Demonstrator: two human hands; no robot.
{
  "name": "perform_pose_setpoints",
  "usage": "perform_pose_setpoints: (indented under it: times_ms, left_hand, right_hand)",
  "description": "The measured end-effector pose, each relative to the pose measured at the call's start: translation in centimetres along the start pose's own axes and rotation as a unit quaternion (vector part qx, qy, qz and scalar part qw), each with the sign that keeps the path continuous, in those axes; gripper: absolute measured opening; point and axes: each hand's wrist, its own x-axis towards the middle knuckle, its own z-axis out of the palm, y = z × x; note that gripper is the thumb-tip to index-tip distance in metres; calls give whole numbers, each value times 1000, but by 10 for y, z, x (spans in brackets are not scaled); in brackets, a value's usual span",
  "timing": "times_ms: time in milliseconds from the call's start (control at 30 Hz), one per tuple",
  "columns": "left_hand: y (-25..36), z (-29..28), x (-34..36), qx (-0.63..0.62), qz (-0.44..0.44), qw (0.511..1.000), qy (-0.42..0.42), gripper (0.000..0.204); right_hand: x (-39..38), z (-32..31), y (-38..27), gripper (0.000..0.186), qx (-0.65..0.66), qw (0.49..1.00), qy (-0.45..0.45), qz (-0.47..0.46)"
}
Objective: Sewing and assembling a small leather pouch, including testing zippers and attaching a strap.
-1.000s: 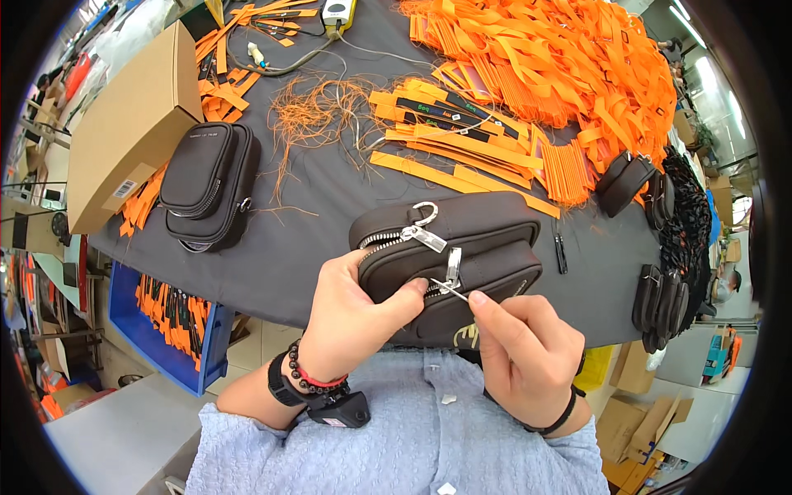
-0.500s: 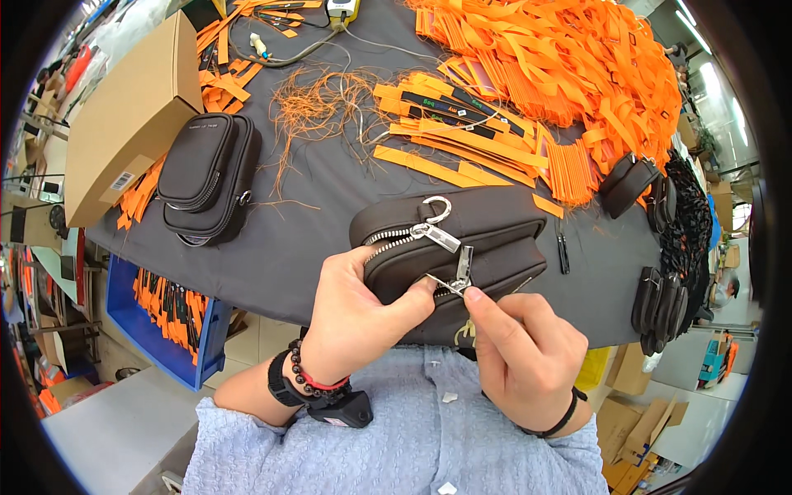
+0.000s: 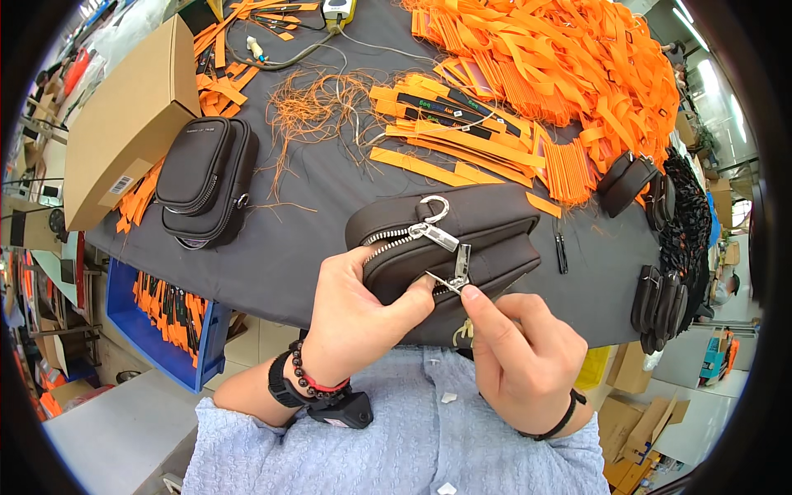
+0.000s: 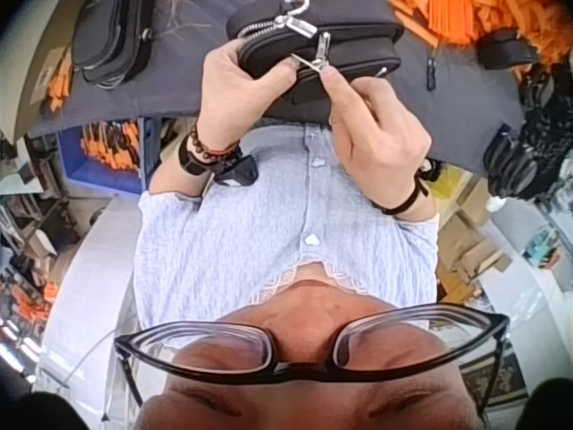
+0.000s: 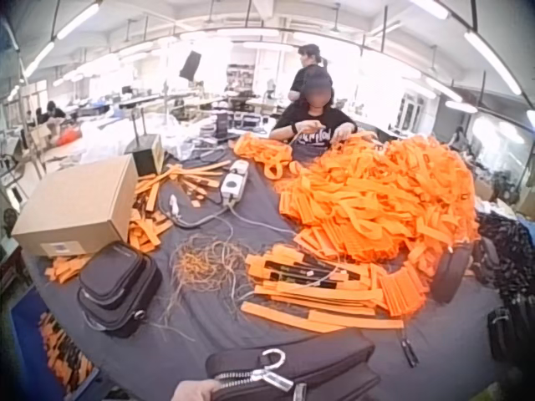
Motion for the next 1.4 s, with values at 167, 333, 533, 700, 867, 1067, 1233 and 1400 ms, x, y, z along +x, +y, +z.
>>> perform_pose_setpoints:
  times_ms: [167, 333, 533, 700, 867, 1067, 1233, 1400]
  left_hand:
    - [1, 1, -2, 11, 6, 1000, 8, 21]
    - [-3, 4, -2, 12, 19, 1000, 14, 21]
    - [-4, 3, 0, -9, 5, 1000, 18, 20]
    - [0, -3, -1, -59, -5, 998, -17, 23]
    - [-3, -6, -2, -217, -48, 974, -39, 29]
    - [2, -2, -4, -227, -55, 971, -41, 32]
    - [2, -1, -6, -210, -17, 977, -46, 33]
    - [2, 2, -8, -230, -17, 972, -35, 34]
  right_hand:
    - [1, -4, -5, 47, -32, 999, -13, -5]
    - [2, -7, -13, 45, -71, 997, -24, 3]
    - [0, 7, -8, 48, 3, 1000, 2, 31]
    - [-4, 16, 4, 49, 32, 999, 33, 8]
    - [-7, 21, 9, 51, 52, 997, 55, -8]
    - [-11, 25, 9, 50, 68, 995, 79, -6]
    - [-11, 27, 6, 48, 118, 988, 91, 26]
    - [-9, 25, 7, 49, 83, 993, 83, 12]
